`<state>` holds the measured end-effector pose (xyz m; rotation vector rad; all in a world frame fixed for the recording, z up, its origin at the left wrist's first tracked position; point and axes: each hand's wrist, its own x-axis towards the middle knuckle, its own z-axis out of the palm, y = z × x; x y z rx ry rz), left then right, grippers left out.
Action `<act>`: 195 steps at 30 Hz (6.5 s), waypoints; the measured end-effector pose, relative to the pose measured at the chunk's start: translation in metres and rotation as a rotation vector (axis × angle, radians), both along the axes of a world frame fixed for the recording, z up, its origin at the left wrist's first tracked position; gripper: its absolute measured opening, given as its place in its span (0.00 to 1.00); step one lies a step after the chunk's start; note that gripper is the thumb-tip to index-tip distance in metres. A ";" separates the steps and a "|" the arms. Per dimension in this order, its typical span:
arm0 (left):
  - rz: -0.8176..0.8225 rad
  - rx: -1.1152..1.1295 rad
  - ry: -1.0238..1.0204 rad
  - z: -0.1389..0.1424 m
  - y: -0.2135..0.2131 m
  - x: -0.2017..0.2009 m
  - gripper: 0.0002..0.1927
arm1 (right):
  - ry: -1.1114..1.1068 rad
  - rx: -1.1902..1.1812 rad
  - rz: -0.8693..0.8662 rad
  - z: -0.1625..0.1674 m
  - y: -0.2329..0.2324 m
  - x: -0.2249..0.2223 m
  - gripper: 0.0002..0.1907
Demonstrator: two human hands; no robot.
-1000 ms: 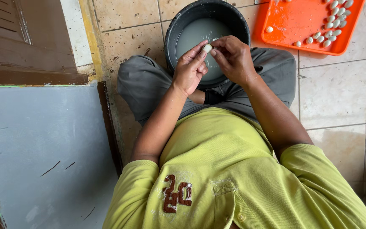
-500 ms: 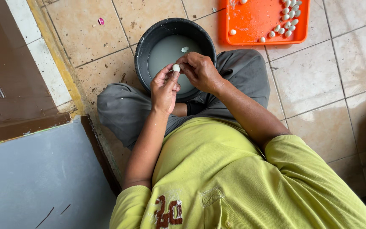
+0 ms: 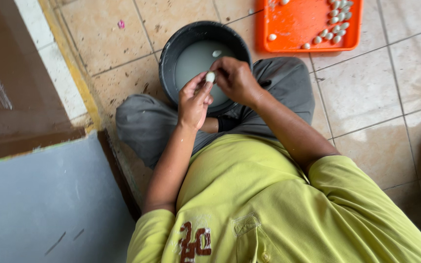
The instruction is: The person sits on the floor and peels small white eggs by hand. They dip each egg into a black basin of water, remove the shell, and place the peeled egg into an orange tray. The process is repeated for multiple eggs.
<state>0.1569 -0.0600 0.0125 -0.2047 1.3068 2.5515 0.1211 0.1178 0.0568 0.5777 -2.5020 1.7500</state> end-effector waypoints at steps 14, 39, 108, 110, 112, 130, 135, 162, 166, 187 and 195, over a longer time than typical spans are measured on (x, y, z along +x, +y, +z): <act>-0.118 0.043 -0.004 0.025 -0.020 0.008 0.16 | 0.096 -0.049 0.193 0.018 0.011 0.004 0.09; -0.169 0.347 -0.007 0.031 -0.034 0.012 0.14 | 0.047 -0.256 -0.018 0.020 -0.005 0.003 0.08; 0.043 0.210 -0.057 0.043 0.015 0.012 0.10 | -0.235 -0.247 0.107 0.049 0.005 0.015 0.07; 0.034 0.211 -0.062 0.041 0.017 0.013 0.10 | -0.314 -0.237 0.115 0.052 0.010 0.012 0.07; 0.019 0.206 -0.081 0.044 0.015 0.014 0.10 | -0.397 -0.193 0.117 0.056 0.011 0.014 0.08; 0.008 -0.097 -0.031 0.050 0.005 0.028 0.15 | 0.043 0.045 0.005 0.066 -0.003 0.032 0.12; -0.060 -0.024 -0.012 0.047 -0.005 0.029 0.17 | 0.146 0.067 0.203 0.075 0.002 0.032 0.08; 0.044 0.249 -0.076 0.031 -0.025 0.026 0.12 | -0.012 -0.084 -0.067 0.020 -0.013 0.027 0.11; 0.053 0.245 -0.045 0.045 -0.028 0.020 0.12 | -0.042 -0.113 0.090 0.049 -0.010 0.026 0.07; -0.116 0.269 -0.015 0.066 -0.025 0.046 0.17 | -0.135 -0.048 0.052 0.056 0.000 0.038 0.03; -0.098 -0.557 0.293 0.075 -0.025 0.039 0.14 | 0.252 0.125 0.289 0.077 0.004 0.032 0.07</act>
